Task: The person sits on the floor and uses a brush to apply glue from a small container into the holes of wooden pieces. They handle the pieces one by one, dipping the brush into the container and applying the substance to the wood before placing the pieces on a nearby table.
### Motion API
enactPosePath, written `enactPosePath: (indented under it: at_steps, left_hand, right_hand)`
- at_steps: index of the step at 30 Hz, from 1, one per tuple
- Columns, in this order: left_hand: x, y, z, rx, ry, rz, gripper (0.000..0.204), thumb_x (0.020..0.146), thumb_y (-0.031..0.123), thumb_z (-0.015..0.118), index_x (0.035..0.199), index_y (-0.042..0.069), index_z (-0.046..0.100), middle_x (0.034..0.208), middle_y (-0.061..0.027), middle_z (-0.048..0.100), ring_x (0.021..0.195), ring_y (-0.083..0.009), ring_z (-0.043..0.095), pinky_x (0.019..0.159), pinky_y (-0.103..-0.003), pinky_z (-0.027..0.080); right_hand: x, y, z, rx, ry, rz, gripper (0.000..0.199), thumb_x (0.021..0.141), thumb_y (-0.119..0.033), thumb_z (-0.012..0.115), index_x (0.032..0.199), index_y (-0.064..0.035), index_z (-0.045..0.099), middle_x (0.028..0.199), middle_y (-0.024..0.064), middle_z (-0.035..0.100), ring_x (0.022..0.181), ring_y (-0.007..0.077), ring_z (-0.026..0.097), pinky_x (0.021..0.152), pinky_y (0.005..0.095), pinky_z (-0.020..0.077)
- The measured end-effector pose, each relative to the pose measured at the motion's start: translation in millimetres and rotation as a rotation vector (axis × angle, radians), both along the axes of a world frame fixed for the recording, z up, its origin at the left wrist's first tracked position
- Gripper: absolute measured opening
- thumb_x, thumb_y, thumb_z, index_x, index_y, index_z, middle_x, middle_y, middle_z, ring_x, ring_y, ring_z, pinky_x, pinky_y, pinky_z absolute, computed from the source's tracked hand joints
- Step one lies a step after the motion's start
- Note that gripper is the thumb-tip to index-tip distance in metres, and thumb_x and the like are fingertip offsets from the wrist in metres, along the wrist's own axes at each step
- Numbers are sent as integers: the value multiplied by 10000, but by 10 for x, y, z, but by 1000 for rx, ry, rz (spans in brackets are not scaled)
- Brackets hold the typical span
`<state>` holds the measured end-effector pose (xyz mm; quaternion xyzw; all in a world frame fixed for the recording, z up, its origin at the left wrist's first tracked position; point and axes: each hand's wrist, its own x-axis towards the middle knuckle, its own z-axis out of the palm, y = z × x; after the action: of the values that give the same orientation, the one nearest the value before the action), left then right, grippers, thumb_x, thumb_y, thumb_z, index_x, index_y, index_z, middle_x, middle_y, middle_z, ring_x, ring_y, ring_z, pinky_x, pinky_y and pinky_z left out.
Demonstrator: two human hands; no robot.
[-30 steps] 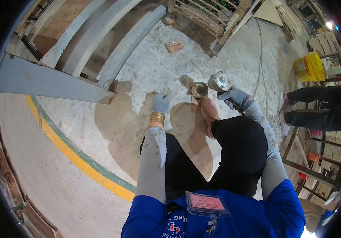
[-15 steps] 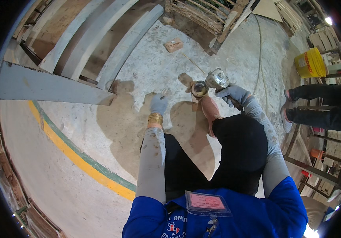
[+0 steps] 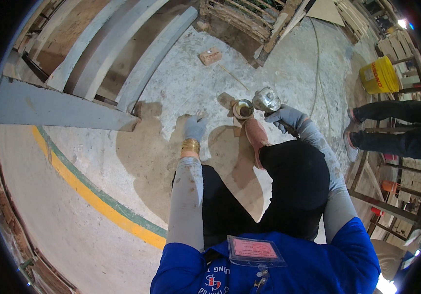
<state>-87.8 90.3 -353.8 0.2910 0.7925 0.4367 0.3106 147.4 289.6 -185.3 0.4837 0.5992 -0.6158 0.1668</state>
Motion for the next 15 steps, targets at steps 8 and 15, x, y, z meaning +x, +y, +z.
enactPosePath:
  at_steps: [8, 15]
  left_hand:
    - [-13, 0, 5, -63, 60, -17, 322, 727, 291, 615, 857, -1, 647, 763, -194, 625, 726, -298, 601, 652, -348, 457]
    - [-37, -20, -45, -94, 55, -23, 390, 728, 381, 627, 870, 18, 651, 816, -212, 629, 782, -347, 612, 690, -378, 468]
  right_hand:
    - [-23, 12, -19, 37, 12, -18, 260, 716, -212, 686, 903, -47, 614, 529, 10, 477, 378, 123, 428, 361, 279, 345]
    - [-33, 19, -17, 0, 35, -15, 202, 741, -191, 676, 851, -37, 606, 516, 19, 494, 357, 120, 448, 339, 259, 363]
